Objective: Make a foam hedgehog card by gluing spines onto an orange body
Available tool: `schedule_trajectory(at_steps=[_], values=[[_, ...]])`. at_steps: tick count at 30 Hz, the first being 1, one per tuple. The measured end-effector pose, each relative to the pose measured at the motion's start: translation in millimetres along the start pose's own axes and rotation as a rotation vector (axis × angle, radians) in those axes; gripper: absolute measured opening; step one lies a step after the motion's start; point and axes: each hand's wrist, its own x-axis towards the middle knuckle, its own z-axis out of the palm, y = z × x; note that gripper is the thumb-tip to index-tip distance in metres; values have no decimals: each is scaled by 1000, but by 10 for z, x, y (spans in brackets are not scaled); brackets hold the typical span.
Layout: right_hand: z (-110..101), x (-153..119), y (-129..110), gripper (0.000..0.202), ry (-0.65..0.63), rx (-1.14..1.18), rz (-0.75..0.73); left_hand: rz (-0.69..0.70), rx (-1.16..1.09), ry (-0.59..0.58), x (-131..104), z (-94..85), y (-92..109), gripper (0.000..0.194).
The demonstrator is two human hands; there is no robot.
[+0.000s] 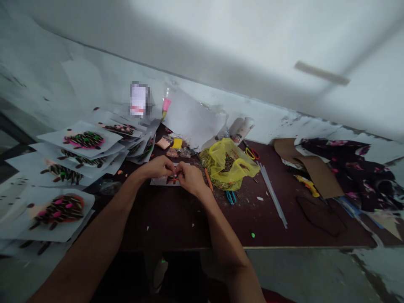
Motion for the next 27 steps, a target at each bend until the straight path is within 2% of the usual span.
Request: schedule_trajectory(at_steps=[8,16,21,27], values=[[-18,-1,9,23,46,-22,13,-15,10,-2,-12,-10,6,17],[19,6,29,25,17,38,10,-6,20,-6,-8,-3,-1,19],[10,2,18,25,2,17,20,-40,25,65,13,7,-38,17],[-2,-1,2,28,-4,-14,29,28,42,38,16,-6,-45,21]])
